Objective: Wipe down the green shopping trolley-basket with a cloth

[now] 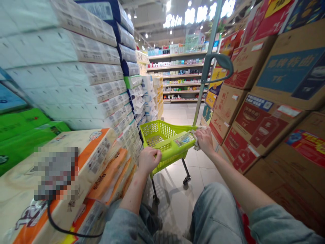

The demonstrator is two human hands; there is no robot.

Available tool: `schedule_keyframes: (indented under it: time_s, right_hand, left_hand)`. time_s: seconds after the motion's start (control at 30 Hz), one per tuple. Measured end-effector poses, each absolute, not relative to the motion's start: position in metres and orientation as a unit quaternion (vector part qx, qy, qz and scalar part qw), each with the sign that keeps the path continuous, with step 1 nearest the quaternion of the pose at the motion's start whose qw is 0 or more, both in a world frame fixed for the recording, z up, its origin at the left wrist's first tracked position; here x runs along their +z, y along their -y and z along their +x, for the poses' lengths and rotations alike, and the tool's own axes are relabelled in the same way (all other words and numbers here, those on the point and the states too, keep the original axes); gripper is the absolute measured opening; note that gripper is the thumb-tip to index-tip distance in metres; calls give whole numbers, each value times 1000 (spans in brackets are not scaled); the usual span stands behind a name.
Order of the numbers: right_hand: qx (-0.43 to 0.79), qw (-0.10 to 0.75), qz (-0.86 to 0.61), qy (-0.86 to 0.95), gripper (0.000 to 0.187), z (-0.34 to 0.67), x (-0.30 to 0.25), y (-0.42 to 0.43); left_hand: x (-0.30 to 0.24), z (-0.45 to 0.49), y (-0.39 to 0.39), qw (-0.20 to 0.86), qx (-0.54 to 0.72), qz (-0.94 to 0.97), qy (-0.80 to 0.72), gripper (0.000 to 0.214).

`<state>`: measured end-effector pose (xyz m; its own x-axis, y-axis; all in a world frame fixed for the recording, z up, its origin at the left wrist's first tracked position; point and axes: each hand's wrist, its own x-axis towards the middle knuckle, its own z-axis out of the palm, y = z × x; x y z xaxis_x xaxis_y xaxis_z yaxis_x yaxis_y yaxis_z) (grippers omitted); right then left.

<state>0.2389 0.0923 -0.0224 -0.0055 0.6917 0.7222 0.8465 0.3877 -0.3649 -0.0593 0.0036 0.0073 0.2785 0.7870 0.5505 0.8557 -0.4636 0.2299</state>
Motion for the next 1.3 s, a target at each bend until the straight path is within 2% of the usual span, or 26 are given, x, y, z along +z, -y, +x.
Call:
schedule_keyframes:
  time_s: [0.17, 0.3, 0.43, 0.63, 0.73, 0.9, 1.1, 1.2, 1.3]
  right_hand:
    - [-78, 517, -530, 668, 44, 197, -36, -54]
    - [-103, 485, -495, 714, 41, 173, -29, -33]
    - [-89, 386, -460, 795, 39, 163, 1, -35]
    - [-43, 117, -539, 833, 42, 148, 46, -60]
    - [-19, 72, -587, 806, 48, 141, 52, -62]
    - [-60, 147, -590, 792, 64, 138, 44, -48]
    - [-99, 326, -487, 804, 53, 135, 17, -20]
    - [-102, 388, -423, 813, 45, 135, 3, -8]
    - [-104, 394, -406, 818, 43, 137, -1, -4]
  left_hand:
    - [9, -53, -1, 67, -305, -791, 526, 44]
    - [8, -46, 2, 80, -299, -785, 536, 46]
    - [9, -37, 4, 86, -291, -790, 533, 45]
    - [9, -19, 8, 93, -285, -792, 531, 48]
    - [7, -10, 11, 98, -289, -776, 552, 48]
    - [6, -6, 16, 108, -285, -758, 576, 47]
    - [6, -10, 19, 90, -293, -762, 570, 47]
    - [6, -15, 19, 19, -358, -758, 544, 41]
    - [3, -20, 20, -117, -480, -705, 509, 36]
